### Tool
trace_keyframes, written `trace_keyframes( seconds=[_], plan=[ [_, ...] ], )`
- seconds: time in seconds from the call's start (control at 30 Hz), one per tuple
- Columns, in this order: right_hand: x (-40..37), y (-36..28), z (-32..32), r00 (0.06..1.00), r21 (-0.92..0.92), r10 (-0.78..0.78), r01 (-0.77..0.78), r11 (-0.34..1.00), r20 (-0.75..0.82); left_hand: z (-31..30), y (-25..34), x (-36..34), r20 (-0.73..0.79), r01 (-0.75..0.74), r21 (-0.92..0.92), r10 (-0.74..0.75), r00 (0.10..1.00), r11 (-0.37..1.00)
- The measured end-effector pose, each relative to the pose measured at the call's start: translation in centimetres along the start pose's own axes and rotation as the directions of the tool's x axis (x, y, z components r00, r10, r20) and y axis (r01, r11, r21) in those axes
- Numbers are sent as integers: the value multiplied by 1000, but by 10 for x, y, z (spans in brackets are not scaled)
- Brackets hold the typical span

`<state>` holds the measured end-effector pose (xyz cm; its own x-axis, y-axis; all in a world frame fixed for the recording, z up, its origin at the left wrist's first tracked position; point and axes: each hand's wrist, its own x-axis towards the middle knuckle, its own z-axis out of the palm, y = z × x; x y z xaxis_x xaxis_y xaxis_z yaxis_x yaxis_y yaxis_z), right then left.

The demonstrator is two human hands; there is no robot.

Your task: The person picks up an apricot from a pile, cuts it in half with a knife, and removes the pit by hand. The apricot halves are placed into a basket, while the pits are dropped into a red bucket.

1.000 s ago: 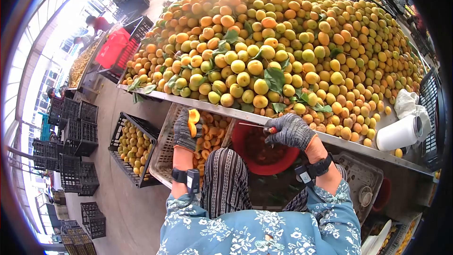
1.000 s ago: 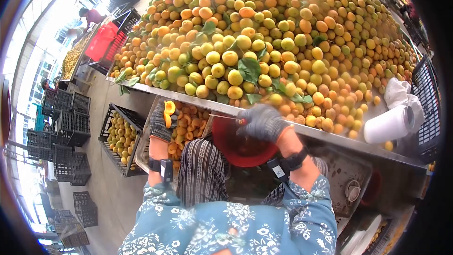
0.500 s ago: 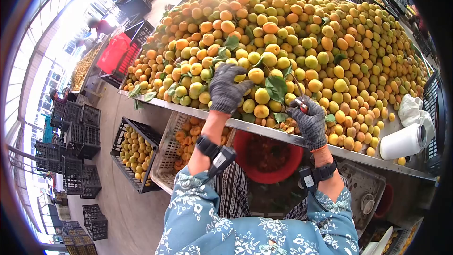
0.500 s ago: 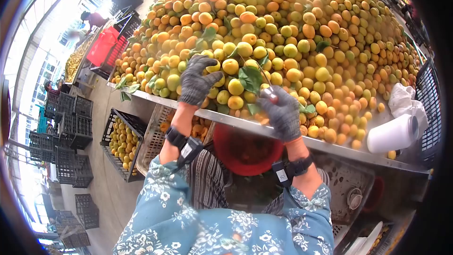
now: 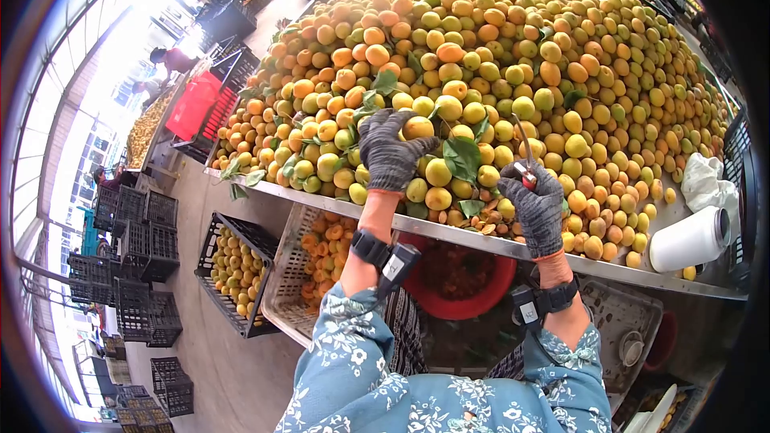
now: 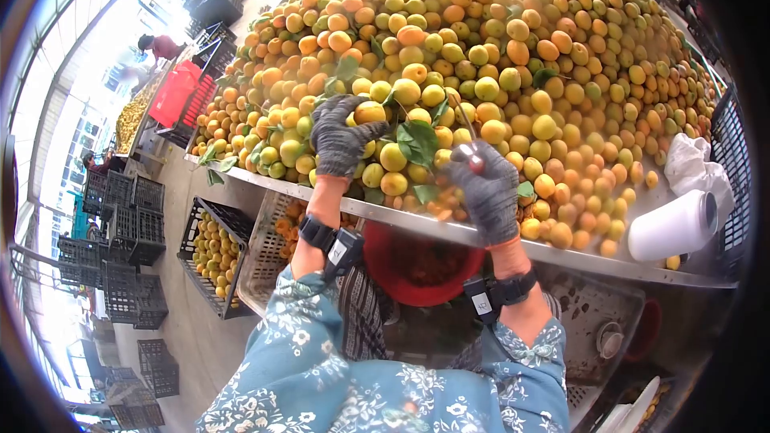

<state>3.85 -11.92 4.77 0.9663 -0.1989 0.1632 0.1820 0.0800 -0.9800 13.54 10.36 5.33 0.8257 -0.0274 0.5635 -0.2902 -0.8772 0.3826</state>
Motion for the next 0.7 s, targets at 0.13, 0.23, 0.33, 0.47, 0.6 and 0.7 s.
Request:
trace_keyframes(
  seconds=[0.13,0.23,0.33,0.47,0.6,0.7],
  plan=[
    [-1,-10,1,996,59,77,-80,995,47,-19,8,-16,493,476,-865,-93,865,-158],
    [1,-7,2,986,-7,145,-145,989,80,-20,23,-33,485,477,-831,46,873,-288],
    [-3,-3,9,989,-92,99,-89,992,110,-23,43,-39,539,491,-742,28,842,-457],
    [-6,-4,15,987,-96,108,-96,991,121,-18,50,-43,480,441,-785,22,877,-435],
    [-14,-1,16,967,43,202,-211,977,155,-4,47,-49,328,318,-922,-10,944,-221],
    [-20,-3,20,957,96,238,-256,962,167,-1,41,-46,262,252,-949,28,965,190]
  ],
)
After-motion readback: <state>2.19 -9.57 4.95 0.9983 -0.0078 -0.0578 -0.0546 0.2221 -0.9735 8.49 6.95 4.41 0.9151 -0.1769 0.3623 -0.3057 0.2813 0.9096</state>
